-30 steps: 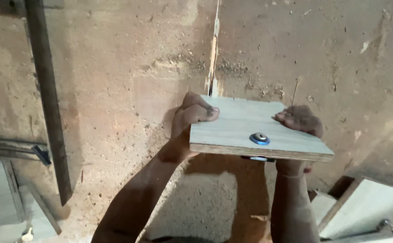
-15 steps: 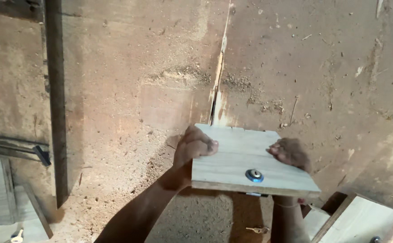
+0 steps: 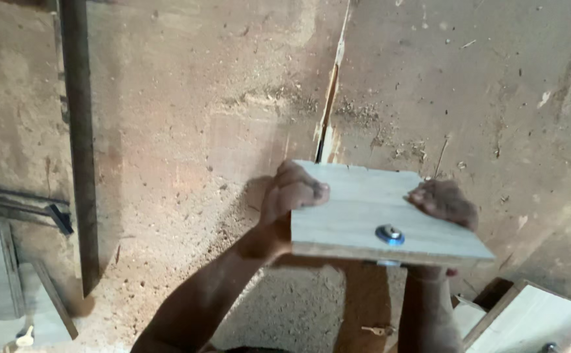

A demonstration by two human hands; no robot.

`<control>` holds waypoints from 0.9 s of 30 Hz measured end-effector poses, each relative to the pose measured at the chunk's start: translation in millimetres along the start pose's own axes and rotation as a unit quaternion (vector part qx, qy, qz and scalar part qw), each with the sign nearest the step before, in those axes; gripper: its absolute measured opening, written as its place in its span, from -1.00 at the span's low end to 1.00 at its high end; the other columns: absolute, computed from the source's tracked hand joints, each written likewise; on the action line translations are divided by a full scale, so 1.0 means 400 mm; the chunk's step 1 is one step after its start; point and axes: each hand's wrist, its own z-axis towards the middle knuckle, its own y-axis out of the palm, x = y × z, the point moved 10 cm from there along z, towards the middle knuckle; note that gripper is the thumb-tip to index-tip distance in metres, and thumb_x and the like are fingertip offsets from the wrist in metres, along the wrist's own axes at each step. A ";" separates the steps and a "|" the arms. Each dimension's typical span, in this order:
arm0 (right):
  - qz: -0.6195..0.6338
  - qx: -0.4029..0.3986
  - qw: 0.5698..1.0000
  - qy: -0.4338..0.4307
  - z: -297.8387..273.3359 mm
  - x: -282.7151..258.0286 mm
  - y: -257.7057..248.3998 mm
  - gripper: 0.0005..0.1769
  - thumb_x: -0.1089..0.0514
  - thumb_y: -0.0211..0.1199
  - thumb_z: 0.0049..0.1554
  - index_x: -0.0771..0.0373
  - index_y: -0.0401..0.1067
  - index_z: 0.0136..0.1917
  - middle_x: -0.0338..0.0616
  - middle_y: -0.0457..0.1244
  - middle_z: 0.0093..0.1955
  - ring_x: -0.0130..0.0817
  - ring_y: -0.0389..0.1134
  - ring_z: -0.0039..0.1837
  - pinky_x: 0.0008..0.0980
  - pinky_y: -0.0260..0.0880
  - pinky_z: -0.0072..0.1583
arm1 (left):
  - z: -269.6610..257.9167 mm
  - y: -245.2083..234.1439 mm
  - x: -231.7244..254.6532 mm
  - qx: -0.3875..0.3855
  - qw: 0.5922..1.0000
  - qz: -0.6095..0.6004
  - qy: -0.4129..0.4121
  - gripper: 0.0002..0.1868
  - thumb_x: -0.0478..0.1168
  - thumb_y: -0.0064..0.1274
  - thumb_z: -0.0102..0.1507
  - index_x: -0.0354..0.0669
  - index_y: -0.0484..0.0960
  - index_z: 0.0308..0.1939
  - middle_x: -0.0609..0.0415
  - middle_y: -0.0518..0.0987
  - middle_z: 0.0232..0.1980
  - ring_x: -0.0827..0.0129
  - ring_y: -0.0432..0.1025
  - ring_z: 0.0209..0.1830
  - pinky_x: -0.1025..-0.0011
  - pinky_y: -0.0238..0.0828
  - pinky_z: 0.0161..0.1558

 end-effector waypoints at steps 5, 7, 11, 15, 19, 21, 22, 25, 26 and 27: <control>-0.122 0.025 0.987 0.107 0.040 0.054 -0.007 -0.48 -0.31 0.41 0.08 0.14 0.39 -0.05 -0.01 0.24 0.02 -0.16 0.29 0.06 -0.10 0.44 0.09 | 0.031 -0.003 -0.021 0.002 1.000 0.003 0.013 -0.90 -0.19 0.05 0.39 -0.08 0.46 -0.13 0.14 0.55 -0.08 0.40 0.36 -0.08 0.36 0.27 0.02; -0.076 0.032 0.995 0.062 0.024 0.035 -0.005 -0.48 -0.31 0.40 0.09 0.14 0.40 -0.04 -0.02 0.25 0.02 -0.17 0.29 0.06 -0.11 0.44 0.09 | 0.015 -0.004 -0.020 -0.001 1.000 0.003 0.007 -0.90 -0.19 0.05 0.39 -0.08 0.46 -0.13 0.14 0.55 -0.08 0.40 0.36 -0.09 0.36 0.27 0.01; -0.058 0.026 0.997 0.052 -0.005 0.030 0.000 -0.48 -0.31 0.39 0.10 0.15 0.40 -0.02 -0.02 0.25 0.03 -0.18 0.29 0.07 -0.13 0.44 0.09 | 0.008 -0.008 -0.010 -0.009 1.000 0.002 0.004 -0.90 -0.20 0.05 0.38 -0.08 0.46 -0.12 0.14 0.55 -0.09 0.40 0.36 -0.09 0.36 0.27 0.01; -0.069 0.020 0.996 0.049 0.020 0.046 -0.009 -0.49 -0.31 0.38 0.12 0.15 0.40 0.00 -0.03 0.25 0.03 -0.19 0.29 0.07 -0.14 0.43 0.10 | 0.036 -0.013 -0.024 -0.005 1.000 0.003 0.019 -0.90 -0.20 0.05 0.38 -0.08 0.46 -0.12 0.14 0.55 -0.09 0.40 0.36 -0.09 0.36 0.27 0.01; -0.039 0.031 0.998 0.033 -0.018 0.031 -0.026 -0.49 -0.31 0.37 0.14 0.15 0.41 0.01 -0.04 0.25 0.03 -0.21 0.29 0.08 -0.16 0.43 0.10 | 0.004 -0.012 -0.011 -0.004 1.000 0.001 0.005 -0.90 -0.20 0.06 0.38 -0.08 0.46 -0.12 0.14 0.54 -0.09 0.40 0.36 -0.10 0.35 0.27 0.01; -0.055 0.028 0.997 0.046 0.002 0.049 -0.024 -0.49 -0.31 0.36 0.15 0.15 0.41 0.02 -0.04 0.25 0.04 -0.21 0.29 0.08 -0.17 0.43 0.10 | 0.023 -0.017 -0.016 -0.004 1.000 0.003 0.014 -0.90 -0.20 0.06 0.38 -0.08 0.46 -0.12 0.14 0.54 -0.09 0.40 0.36 -0.10 0.35 0.27 0.01; -0.059 0.024 0.997 0.048 0.019 0.063 -0.019 -0.49 -0.31 0.36 0.15 0.15 0.41 0.03 -0.04 0.25 0.04 -0.22 0.29 0.08 -0.17 0.43 0.10 | 0.037 -0.022 -0.023 -0.003 1.000 0.006 0.021 -0.90 -0.21 0.06 0.38 -0.08 0.46 -0.12 0.14 0.54 -0.09 0.40 0.36 -0.10 0.35 0.27 0.01; -0.056 0.016 0.998 0.037 0.025 0.060 -0.018 -0.49 -0.31 0.35 0.16 0.16 0.42 0.04 -0.05 0.26 0.04 -0.23 0.30 0.08 -0.18 0.43 0.11 | 0.033 -0.020 -0.027 0.003 1.000 0.005 0.019 -0.90 -0.21 0.06 0.38 -0.08 0.45 -0.12 0.14 0.54 -0.10 0.40 0.37 -0.10 0.35 0.27 0.00; -0.047 0.020 0.998 0.026 0.014 0.048 -0.020 -0.49 -0.31 0.35 0.17 0.16 0.42 0.05 -0.05 0.26 0.04 -0.23 0.30 0.09 -0.19 0.43 0.11 | 0.023 -0.016 -0.026 0.003 1.000 0.004 0.016 -0.90 -0.21 0.06 0.38 -0.08 0.45 -0.12 0.14 0.54 -0.10 0.40 0.37 -0.10 0.35 0.27 0.00; -0.042 0.027 0.998 0.025 -0.003 0.037 -0.021 -0.49 -0.31 0.34 0.17 0.16 0.42 0.05 -0.05 0.26 0.04 -0.23 0.30 0.09 -0.19 0.43 0.11 | 0.008 -0.014 -0.017 0.002 1.000 0.001 0.008 -0.90 -0.21 0.06 0.38 -0.08 0.45 -0.12 0.14 0.54 -0.10 0.40 0.37 -0.10 0.35 0.27 0.00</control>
